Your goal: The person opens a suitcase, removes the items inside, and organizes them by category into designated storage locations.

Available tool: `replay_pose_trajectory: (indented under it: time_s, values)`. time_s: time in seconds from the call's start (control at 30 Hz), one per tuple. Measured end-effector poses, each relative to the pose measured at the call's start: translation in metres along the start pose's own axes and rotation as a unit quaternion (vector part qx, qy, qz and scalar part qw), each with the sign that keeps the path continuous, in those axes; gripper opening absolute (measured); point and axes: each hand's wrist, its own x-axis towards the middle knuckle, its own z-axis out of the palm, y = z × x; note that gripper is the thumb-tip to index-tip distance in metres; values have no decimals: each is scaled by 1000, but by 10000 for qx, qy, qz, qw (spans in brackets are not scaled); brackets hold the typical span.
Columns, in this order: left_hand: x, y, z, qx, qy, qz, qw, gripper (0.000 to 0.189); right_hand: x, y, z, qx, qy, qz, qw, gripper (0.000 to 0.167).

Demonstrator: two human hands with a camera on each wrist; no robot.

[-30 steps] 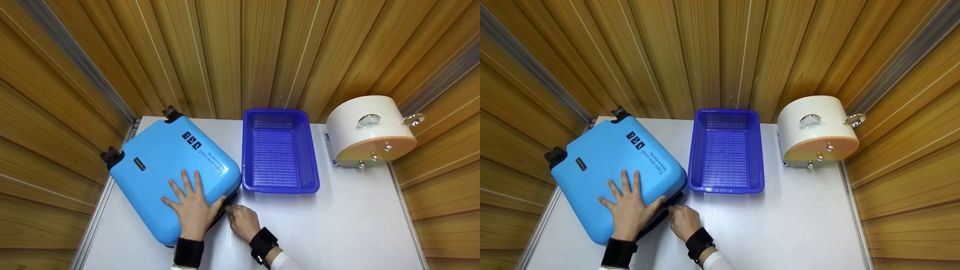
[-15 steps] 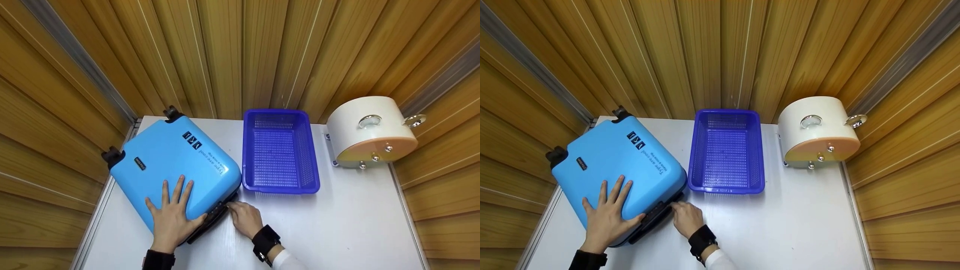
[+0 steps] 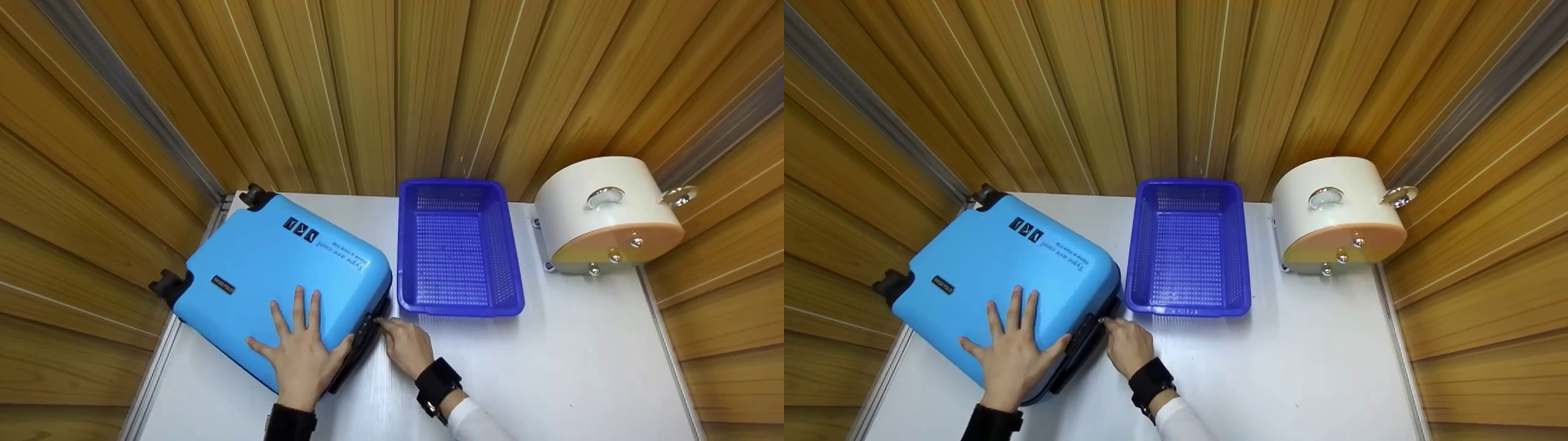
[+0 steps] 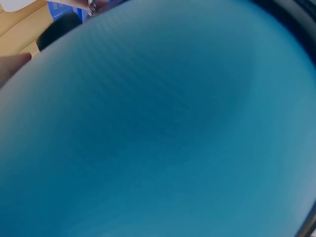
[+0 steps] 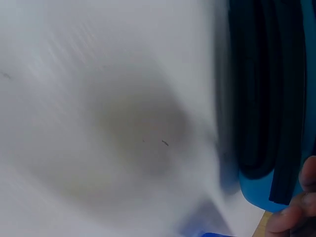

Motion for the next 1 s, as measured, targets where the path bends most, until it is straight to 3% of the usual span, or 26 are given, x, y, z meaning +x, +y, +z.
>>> replay_pose_trajectory:
  time_s: [0.2, 0.33, 0.43, 0.53, 0.67, 0.77, 1.0]
  values:
    - [6, 21, 2, -1, -112, -277, 9996, 112, -7, -6, 3, -34, -88, -196, 9998, 25]
    - [8, 24, 1, -36, -62, -197, 9998, 111, -17, -12, 8, 104, -184, -320, 9993, 24]
    - [6, 18, -2, -63, -80, 105, 9999, 112, -20, -14, 9, 111, -222, -332, 9991, 23]
    - [2, 5, -6, -93, -99, 635, 9979, 114, -20, -13, 8, 95, -263, -269, 9992, 22]
    - [-6, -21, -9, -121, 73, 1430, 9896, 123, -19, -12, 6, 110, -317, -243, 9991, 21]
    - [-10, -37, -7, -108, 258, 1833, 9827, 129, -17, -10, 5, 101, -298, -293, 9991, 19]
    - [-12, -47, 3, 3, 778, 2062, 9754, 120, -16, -8, 5, 53, -224, -325, 9992, 19]
